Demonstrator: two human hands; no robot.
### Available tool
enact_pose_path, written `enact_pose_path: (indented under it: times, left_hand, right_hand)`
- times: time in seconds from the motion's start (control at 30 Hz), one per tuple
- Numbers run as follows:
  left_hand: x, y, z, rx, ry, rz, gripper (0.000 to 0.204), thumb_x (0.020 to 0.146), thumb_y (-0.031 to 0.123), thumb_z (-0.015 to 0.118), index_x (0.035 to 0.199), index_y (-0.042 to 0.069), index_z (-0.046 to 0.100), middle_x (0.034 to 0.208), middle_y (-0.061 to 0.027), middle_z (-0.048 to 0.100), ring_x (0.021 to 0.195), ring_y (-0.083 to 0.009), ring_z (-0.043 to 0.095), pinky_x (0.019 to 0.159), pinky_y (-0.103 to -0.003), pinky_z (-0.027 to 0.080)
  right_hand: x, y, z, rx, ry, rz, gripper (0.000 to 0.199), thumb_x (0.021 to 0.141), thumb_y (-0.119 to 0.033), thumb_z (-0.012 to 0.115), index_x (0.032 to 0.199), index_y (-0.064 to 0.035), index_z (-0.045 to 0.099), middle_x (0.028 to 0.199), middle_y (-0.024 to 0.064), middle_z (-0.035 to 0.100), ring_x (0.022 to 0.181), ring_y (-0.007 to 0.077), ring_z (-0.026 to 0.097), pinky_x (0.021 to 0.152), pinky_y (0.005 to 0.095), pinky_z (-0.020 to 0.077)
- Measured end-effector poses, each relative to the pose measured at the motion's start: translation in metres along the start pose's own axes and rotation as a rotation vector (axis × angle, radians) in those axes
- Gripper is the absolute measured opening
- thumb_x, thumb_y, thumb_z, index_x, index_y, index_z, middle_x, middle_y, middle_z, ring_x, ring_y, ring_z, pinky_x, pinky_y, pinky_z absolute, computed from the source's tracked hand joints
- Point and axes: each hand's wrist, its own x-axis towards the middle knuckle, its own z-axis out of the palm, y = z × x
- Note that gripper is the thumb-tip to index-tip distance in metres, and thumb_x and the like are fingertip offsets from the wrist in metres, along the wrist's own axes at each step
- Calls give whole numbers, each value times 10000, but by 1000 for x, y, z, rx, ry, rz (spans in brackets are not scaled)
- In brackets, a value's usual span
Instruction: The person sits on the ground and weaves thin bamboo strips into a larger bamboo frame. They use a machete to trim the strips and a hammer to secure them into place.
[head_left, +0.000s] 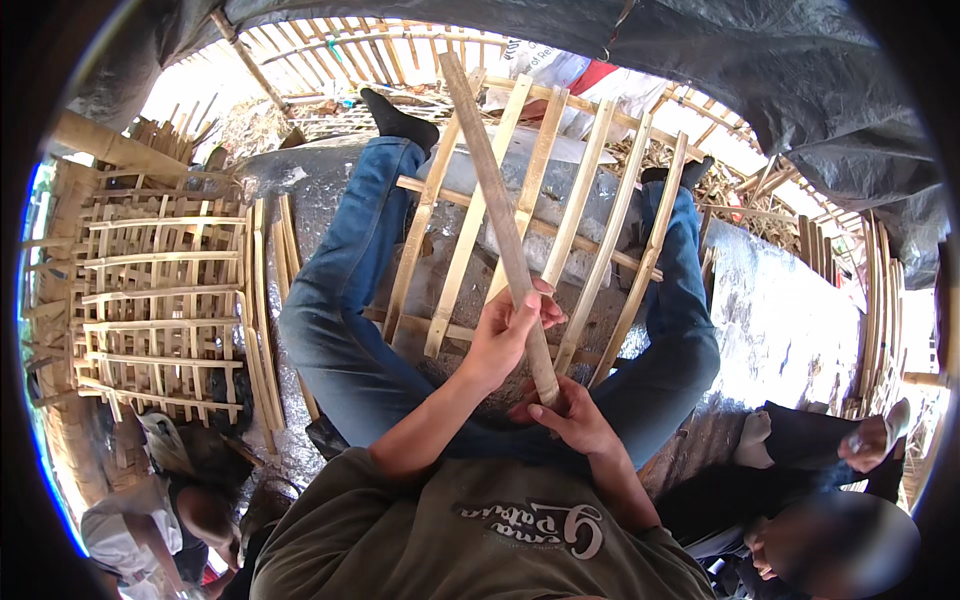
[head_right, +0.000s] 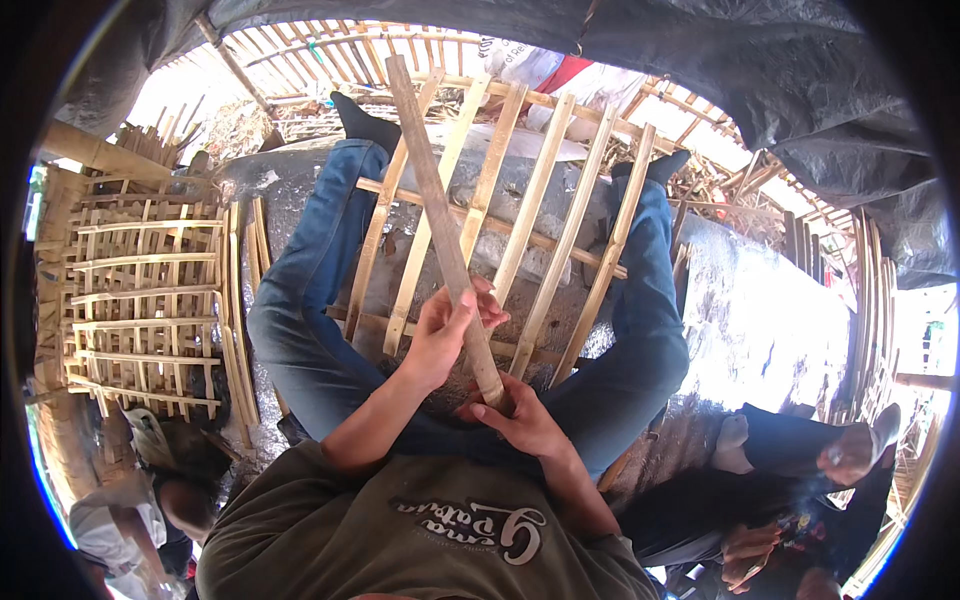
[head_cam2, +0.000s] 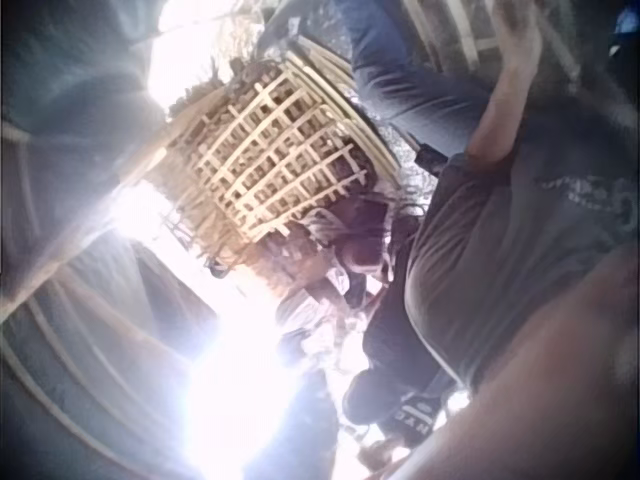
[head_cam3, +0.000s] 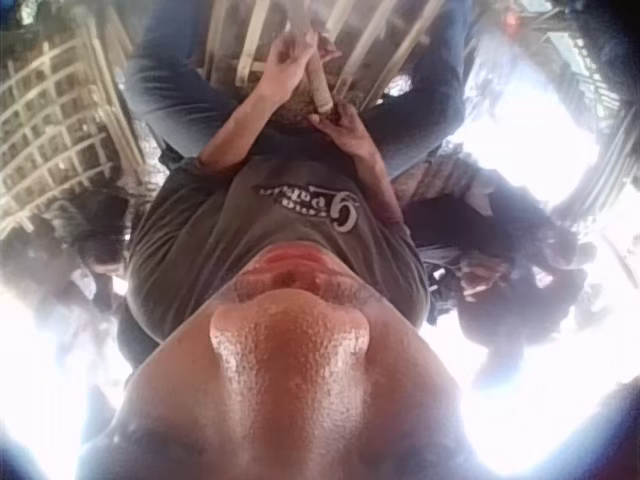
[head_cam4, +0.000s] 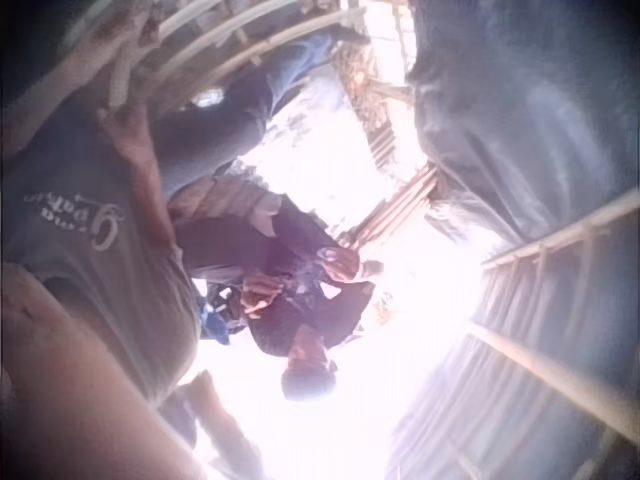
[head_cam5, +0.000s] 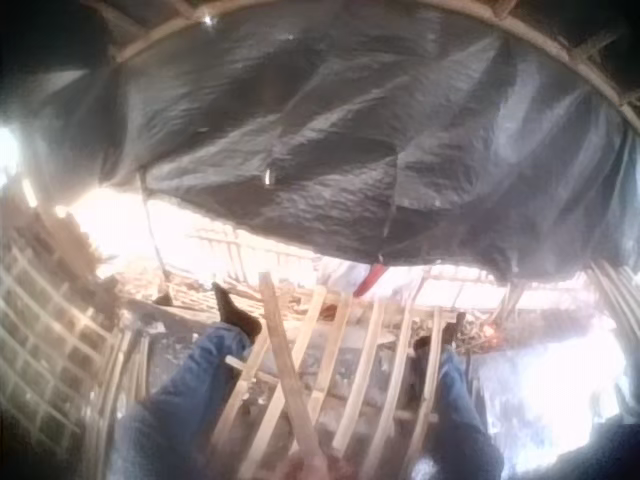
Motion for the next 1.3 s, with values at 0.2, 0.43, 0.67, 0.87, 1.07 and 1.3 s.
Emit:
enact_pose_path:
  times: [0.2,0.43,0.67,0.87,1.07,1.3]
  left_hand:
    - [22,73,-45,918,-72,-132,692,1049,510,521,1427,-69,502,1223,-184,672,1164,-258,643,996,-390,504]
    - [62,168,-186,1742,1063,656,636,1023,421,544,1404,-86,498,1397,-350,522,1336,-500,474,1149,-547,373]
    - [73,118,-241,1958,1048,442,677,1016,490,511,1475,-7,471,1457,-293,501,1314,-470,519,1071,-569,443]
    - [87,117,-239,1675,637,-392,600,1017,459,511,1389,-11,544,1331,-297,608,1229,-444,597,1006,-530,497]
    - [107,94,-213,1610,531,291,566,1012,412,556,1383,-15,532,1306,-279,619,1237,-451,575,1046,-526,465]
    - [169,70,-168,1570,520,163,626,1032,481,481,1436,4,500,1377,-234,592,1307,-468,509,1105,-633,364]
  right_hand:
    - [16,5,-1,-321,336,-169,210,1027,-52,586,1216,22,528,928,86,697,886,145,699,771,299,572]
    - [29,-43,-35,-713,585,-249,190,930,-132,752,975,-3,619,785,39,677,728,103,652,667,288,523]
    - [48,-51,-53,-686,612,-262,265,904,-220,792,957,-22,624,726,8,626,664,80,567,618,279,463]
    - [69,-32,-64,-693,629,-286,281,891,-229,806,934,-16,629,686,4,572,632,74,496,583,280,424]
    - [76,-25,-66,-819,570,-200,317,857,-236,831,923,6,638,656,10,547,602,78,444,531,302,377]
    - [85,-24,-69,-852,589,-245,311,853,-199,830,990,14,651,643,43,555,599,92,478,542,313,411]
